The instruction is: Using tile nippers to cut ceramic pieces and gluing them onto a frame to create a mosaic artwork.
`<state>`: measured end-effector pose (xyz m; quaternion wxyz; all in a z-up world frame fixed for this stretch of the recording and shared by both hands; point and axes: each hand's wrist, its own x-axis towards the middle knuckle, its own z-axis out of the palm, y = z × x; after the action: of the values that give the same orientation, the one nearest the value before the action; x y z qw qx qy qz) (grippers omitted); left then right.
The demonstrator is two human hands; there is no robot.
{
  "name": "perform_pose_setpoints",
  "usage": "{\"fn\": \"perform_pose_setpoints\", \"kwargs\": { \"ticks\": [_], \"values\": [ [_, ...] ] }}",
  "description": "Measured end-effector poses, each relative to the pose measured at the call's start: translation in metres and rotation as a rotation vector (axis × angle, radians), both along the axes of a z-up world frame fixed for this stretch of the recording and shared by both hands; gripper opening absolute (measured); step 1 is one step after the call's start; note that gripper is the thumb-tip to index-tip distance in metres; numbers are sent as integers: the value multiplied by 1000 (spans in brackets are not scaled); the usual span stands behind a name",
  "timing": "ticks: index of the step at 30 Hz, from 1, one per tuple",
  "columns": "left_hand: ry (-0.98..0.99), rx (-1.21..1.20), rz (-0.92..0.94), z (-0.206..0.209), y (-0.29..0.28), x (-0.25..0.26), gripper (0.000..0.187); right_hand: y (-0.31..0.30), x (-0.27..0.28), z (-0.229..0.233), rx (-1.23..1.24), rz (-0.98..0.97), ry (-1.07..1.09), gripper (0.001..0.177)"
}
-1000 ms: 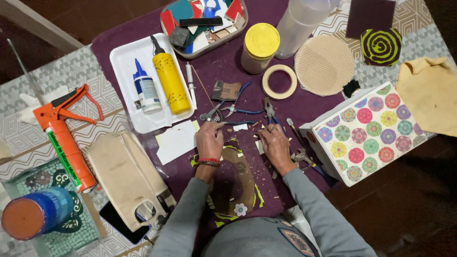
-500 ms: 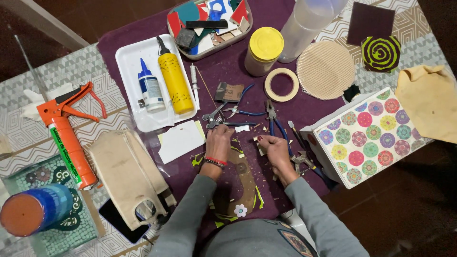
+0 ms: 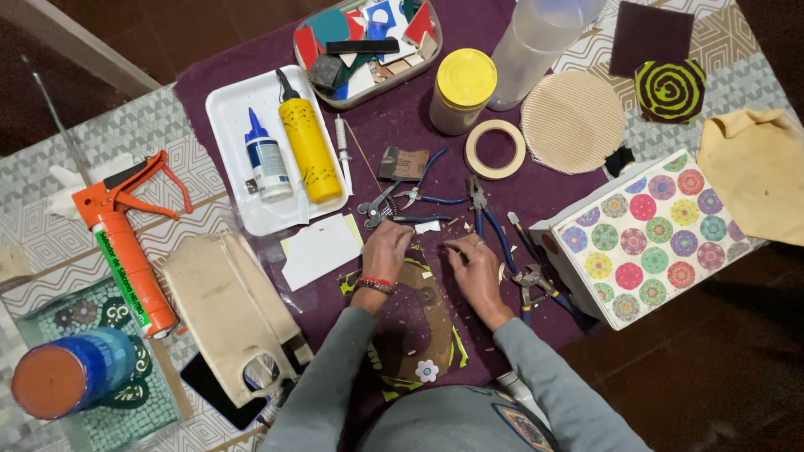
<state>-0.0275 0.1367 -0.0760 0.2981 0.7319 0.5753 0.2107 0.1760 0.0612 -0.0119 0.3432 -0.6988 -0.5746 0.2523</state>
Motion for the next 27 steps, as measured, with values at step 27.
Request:
{"fn": "perform_pose_setpoints", "kwargs": {
  "ticks": [27],
  "values": [
    [-1111, -834, 378, 106, -5, 30, 41, 14, 10, 69, 88, -121, 211, 59]
  ]
}}
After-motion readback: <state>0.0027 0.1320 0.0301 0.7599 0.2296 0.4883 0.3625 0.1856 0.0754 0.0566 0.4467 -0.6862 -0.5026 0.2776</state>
